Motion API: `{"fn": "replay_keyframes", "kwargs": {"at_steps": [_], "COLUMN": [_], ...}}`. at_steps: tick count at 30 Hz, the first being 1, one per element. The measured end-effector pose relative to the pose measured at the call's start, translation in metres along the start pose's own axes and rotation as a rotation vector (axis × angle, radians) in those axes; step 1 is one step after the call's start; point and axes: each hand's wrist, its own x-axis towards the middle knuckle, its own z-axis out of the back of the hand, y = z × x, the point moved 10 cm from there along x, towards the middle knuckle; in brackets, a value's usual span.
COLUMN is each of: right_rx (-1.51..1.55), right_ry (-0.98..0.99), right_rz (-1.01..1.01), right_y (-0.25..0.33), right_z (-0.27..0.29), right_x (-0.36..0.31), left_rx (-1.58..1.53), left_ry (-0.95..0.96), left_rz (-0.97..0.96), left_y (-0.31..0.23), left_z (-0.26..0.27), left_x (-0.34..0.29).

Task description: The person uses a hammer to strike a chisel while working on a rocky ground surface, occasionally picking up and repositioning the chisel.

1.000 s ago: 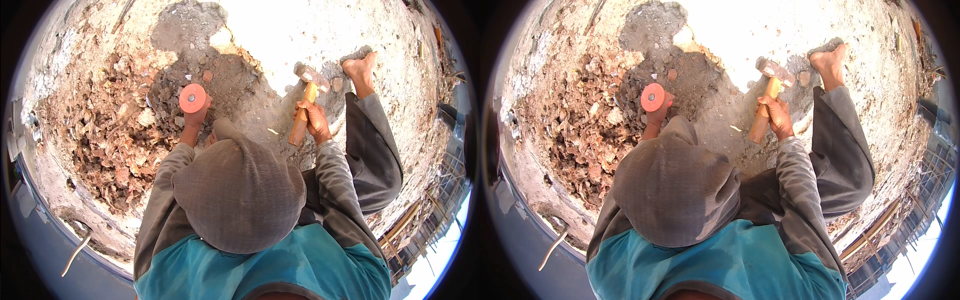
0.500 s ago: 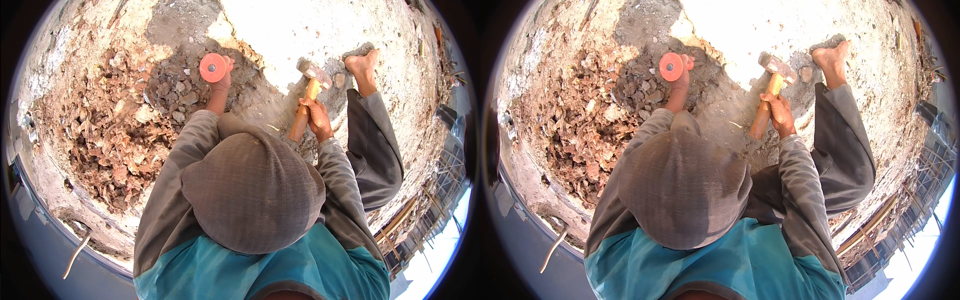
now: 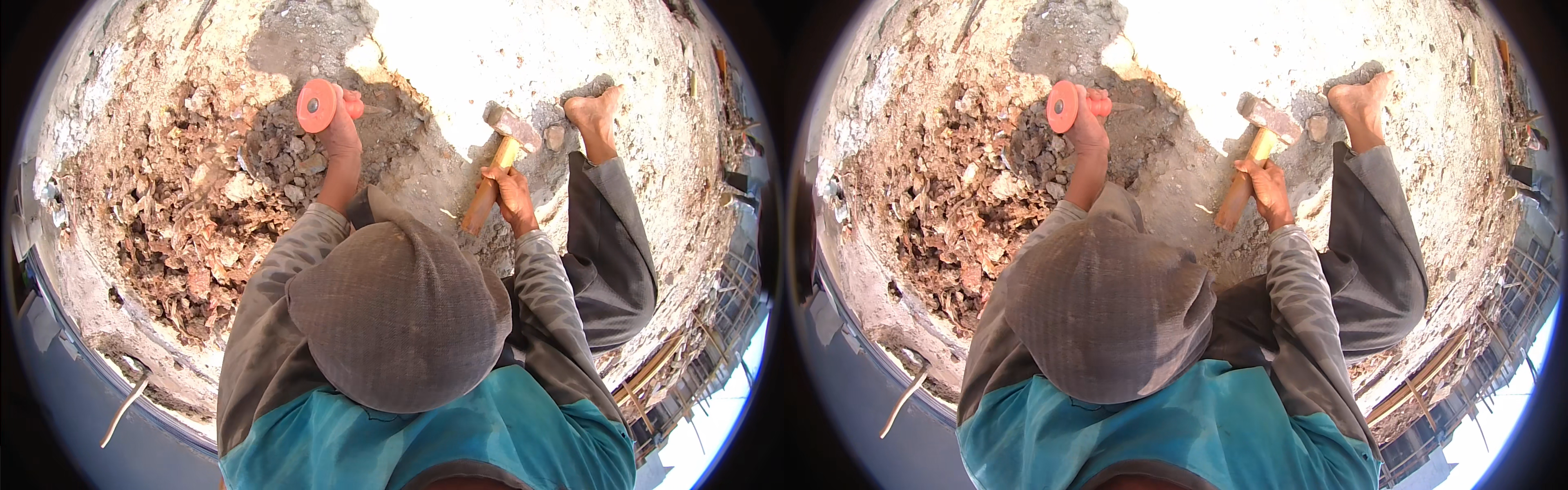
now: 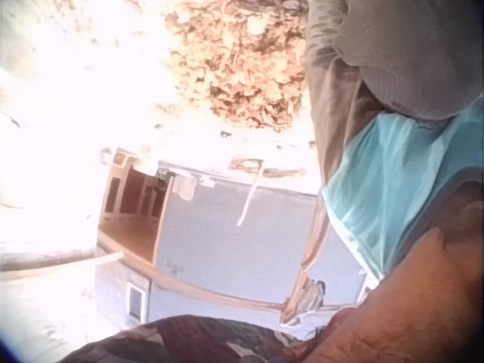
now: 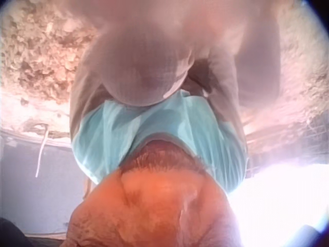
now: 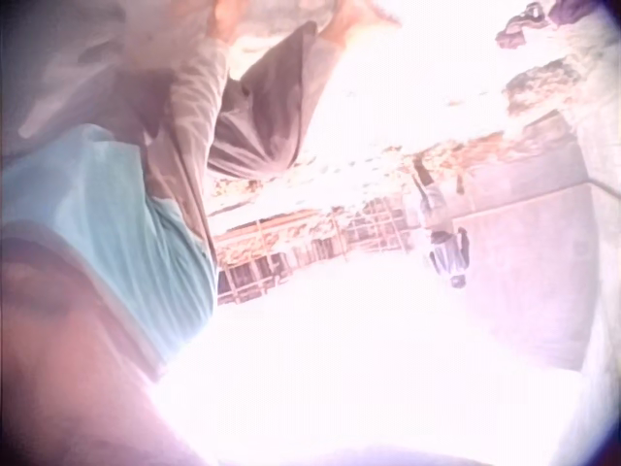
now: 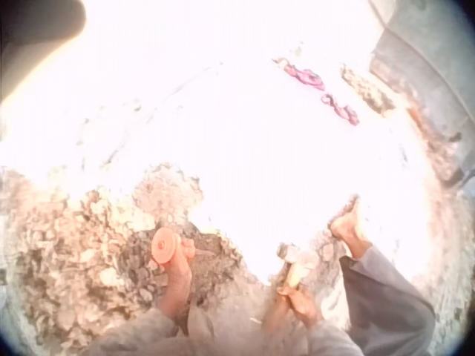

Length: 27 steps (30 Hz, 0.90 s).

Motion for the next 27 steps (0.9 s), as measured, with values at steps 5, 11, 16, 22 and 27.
{"fn": "replay_keyframes", "kwargs": {"at_steps": [5, 11, 16, 22, 27], "right_rx": [-0.046, -0.133, -0.195, -0.199, 0.025], "right_ry": [-0.032, -0.006, -0.03, -0.045, 0.011], "right_rz": [-0.044, -0.037, -0.005, 0.074, 0.078], "right_y": [-0.004, -0.004, -0.002, 0.01, 0.023], "right_z": [0.006, 0.006, 0.008, 0.004, 0.0], "right_x": [0.002, 0.004, 0.009, 0.005, -0.002], "left_rx": [0.465, 0.479, 0.551, 0.885, 0.399], "left_ry": [0.194, 0.303, 0.255, 0.268, 0.189], "left_rz": [0.156, 0.307, 0.181, -0.238, -0.029], "left_y": [0.05, 0.029, 0.0, -0.026, -0.008], "left_z": [-0.012, 0.013, 0.048, 0.037, 0.016], "left_x": [-0.011, -0.066, -0.077, -0.056, -0.031]}}
